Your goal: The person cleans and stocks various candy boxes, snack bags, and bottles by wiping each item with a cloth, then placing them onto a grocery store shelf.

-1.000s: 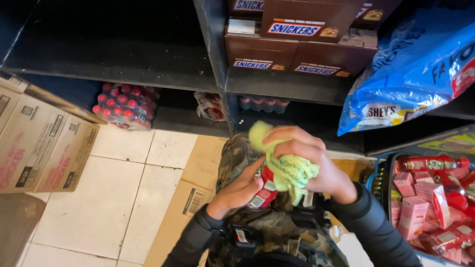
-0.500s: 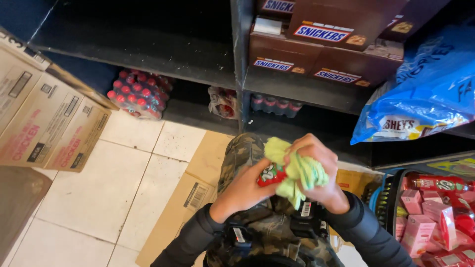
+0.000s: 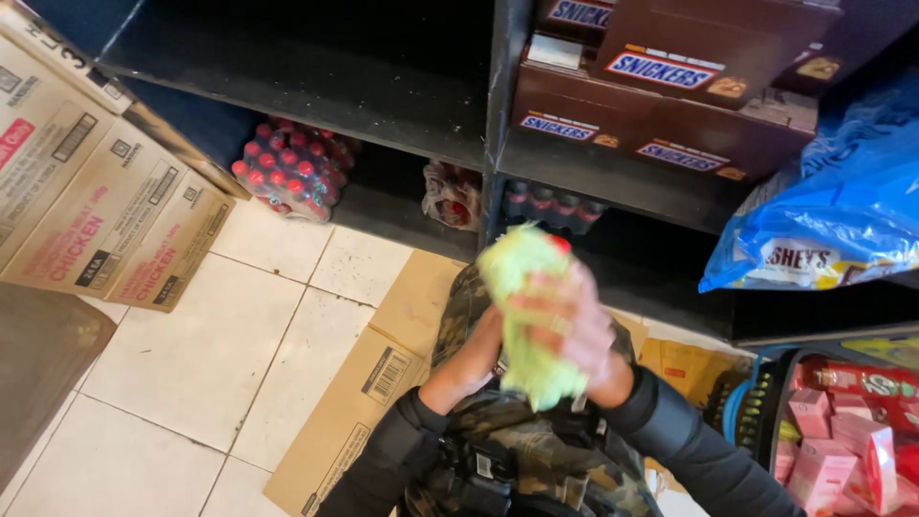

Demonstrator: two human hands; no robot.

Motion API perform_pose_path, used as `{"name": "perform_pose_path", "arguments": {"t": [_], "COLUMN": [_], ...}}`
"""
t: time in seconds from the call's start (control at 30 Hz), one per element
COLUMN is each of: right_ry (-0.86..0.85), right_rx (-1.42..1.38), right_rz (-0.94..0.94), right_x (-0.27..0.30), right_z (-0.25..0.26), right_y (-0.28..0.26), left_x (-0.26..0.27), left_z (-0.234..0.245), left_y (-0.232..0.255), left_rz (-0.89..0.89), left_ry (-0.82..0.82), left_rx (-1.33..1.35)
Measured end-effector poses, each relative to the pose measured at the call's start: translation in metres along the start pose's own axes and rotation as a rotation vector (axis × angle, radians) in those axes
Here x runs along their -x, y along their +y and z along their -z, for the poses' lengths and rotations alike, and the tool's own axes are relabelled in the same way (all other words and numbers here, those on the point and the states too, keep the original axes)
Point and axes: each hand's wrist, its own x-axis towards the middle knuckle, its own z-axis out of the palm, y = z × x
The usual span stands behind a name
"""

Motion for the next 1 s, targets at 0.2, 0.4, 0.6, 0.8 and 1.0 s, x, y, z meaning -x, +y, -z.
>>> {"name": "perform_pose_path", "arguments": {"t": [0.2,0.4,0.6,0.8,1.0], "right_ry": [-0.244,-0.245,-0.186,-0.164,-0.271], "right_rx": [-0.063,0.013,-0.055,-0.478,-0.658], "right_rz": [0.337,0.406,0.164,-0.414,-0.957], "right_x": [0.047,0.004,0.020,0.037,0.146], "right_z": [-0.010,0.007,0.012,0.014,0.009], "right_y": [0.005,0.010,0.030,0.010,0.037], "left_x": [-0.005,-0.005,-0.006,-0.012,-0.013], "left_z": [0.005,0.018,-0.009,-0.018,-0.039], "left_y": [0.028,-0.008,0.033,0.021,0.065], "left_rz": [-0.029,-0.066,-0.144,-0.230,-0.338], "left_ry": [-0.101,-0.112,-0.178,-0.053,0.185], "left_rx": [0.392,0.285,-0.014,0.027,-0.607]}}
